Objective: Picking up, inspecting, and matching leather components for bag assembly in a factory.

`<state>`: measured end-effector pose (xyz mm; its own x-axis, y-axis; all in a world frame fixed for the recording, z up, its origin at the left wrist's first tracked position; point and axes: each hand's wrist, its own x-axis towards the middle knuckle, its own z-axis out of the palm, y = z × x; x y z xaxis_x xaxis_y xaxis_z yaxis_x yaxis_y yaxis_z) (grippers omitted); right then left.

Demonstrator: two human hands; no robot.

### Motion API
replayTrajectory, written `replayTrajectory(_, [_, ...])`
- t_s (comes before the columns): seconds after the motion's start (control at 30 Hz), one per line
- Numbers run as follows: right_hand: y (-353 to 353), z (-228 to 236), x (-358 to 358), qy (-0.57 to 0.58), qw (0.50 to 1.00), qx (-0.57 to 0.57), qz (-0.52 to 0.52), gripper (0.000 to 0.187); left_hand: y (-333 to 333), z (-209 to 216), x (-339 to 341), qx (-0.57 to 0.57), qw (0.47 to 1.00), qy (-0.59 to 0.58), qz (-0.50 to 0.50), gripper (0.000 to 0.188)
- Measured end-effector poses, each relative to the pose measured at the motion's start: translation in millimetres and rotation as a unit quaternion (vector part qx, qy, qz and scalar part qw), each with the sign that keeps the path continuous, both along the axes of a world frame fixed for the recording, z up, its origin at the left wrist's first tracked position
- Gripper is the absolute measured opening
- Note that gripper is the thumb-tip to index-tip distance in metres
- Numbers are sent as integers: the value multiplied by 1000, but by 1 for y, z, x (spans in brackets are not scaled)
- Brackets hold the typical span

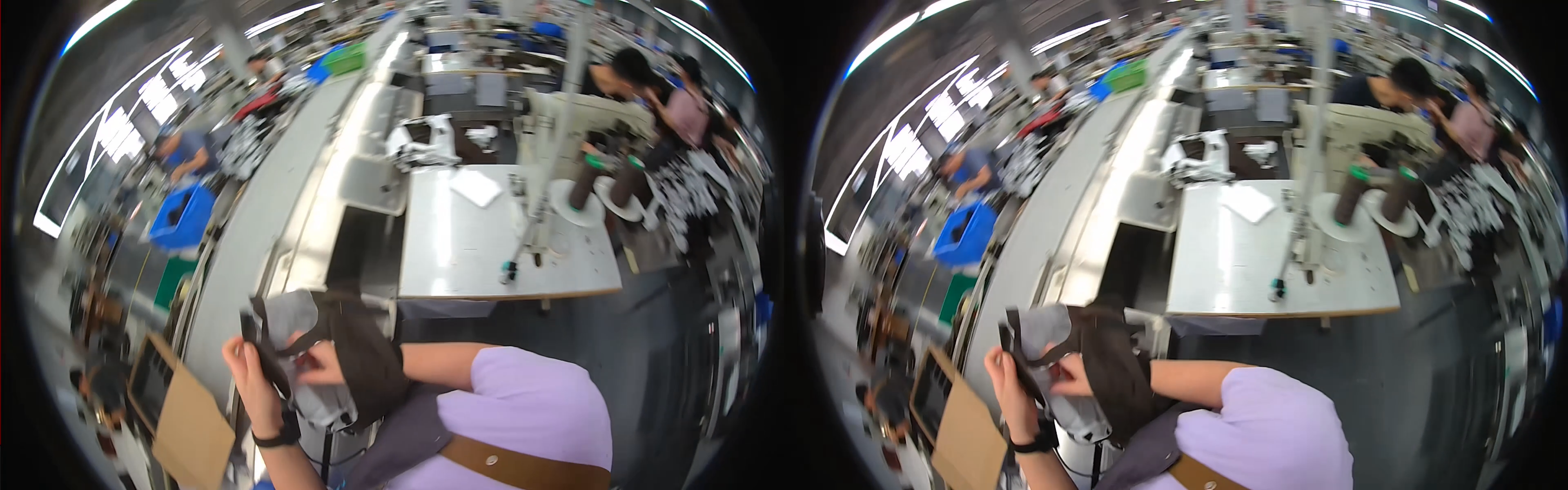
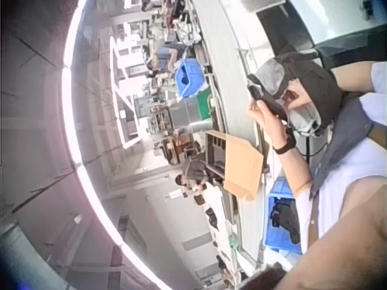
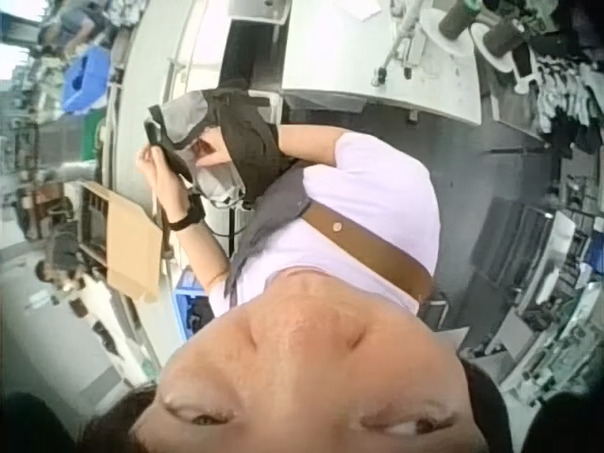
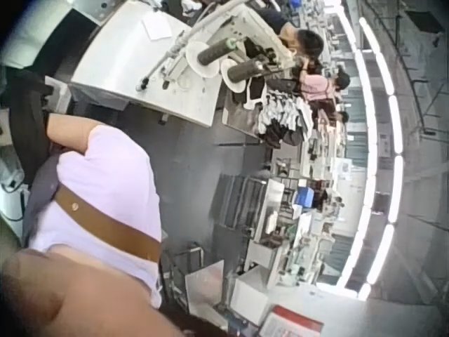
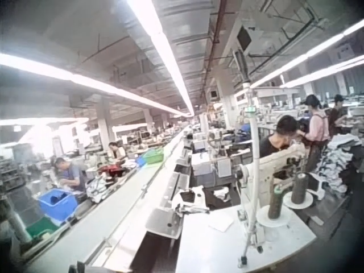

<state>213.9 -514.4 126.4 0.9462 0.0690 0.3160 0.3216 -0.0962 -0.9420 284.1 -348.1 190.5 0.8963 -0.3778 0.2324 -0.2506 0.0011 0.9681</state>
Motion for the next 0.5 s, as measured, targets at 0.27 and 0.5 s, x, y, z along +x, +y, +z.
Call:
replayTrajectory(0.27, [-6, -8, -23, -278, 945, -50, -165, 82, -19, -45, -58, 110, 976, -64, -174, 58])
replayTrajectory(0.5, [-19, -12, -39, -123, 963, -190, -147, 78, -21, -84, -59, -104, 936, 202, -269, 59])
